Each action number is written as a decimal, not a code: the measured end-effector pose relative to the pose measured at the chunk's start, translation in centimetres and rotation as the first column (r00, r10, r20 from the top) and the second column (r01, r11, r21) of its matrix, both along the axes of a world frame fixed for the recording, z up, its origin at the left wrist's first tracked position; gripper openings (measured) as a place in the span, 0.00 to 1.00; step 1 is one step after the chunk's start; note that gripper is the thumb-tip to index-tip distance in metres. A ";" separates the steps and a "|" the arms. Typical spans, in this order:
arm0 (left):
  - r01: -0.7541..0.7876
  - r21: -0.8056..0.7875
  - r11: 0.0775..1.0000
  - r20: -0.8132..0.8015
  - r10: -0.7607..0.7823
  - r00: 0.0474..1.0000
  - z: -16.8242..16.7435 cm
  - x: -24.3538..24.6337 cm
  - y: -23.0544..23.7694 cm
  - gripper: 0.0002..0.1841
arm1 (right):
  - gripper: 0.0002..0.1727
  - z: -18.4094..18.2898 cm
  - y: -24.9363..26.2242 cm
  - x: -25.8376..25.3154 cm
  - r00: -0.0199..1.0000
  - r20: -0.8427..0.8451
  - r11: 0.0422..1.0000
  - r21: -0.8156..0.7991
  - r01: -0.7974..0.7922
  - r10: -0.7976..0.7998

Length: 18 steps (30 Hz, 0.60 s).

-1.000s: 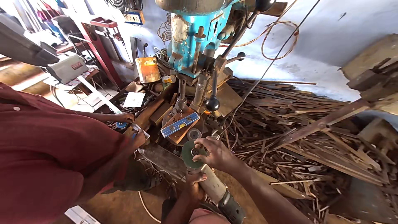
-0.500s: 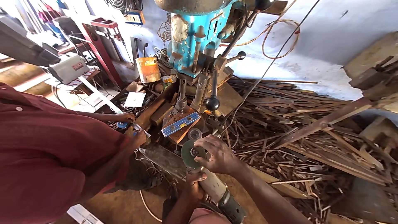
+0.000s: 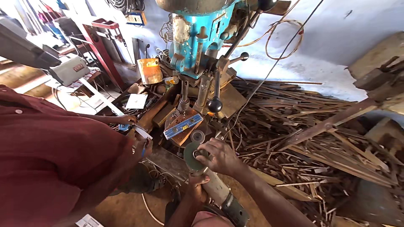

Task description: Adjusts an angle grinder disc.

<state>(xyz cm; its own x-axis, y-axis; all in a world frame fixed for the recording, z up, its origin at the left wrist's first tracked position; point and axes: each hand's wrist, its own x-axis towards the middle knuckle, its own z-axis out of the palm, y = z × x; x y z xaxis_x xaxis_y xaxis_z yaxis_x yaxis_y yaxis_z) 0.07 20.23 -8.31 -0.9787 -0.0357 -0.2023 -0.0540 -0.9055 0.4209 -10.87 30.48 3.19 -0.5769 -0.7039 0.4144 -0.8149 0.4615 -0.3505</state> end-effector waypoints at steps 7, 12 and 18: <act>0.008 -0.002 1.000 -0.019 -0.008 1.000 -0.1 0.1 -0.1 0.15 | 0.13 -0.1 0.0 0.1 0.996 0.046 0.997 0.016 -0.072 0.071; 0.014 0.024 1.000 -0.029 -0.014 0.999 -0.1 0.1 0.0 0.19 | 0.23 -0.2 0.0 0.0 0.997 0.038 0.997 -0.034 0.064 -0.062; 0.017 -0.023 1.000 0.013 -0.017 1.000 0.0 0.3 -0.1 0.17 | 0.15 -0.7 -0.2 0.3 1.000 0.017 1.000 0.001 -0.018 0.018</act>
<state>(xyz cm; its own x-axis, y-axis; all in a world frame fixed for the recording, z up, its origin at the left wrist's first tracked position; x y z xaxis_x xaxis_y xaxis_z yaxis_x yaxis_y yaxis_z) 0.42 20.12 -8.30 -0.9765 -0.0241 -0.2142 -0.0745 -0.8946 0.4406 -10.58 30.24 2.54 -0.5711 -0.7148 0.4035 -0.8170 0.4474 -0.3638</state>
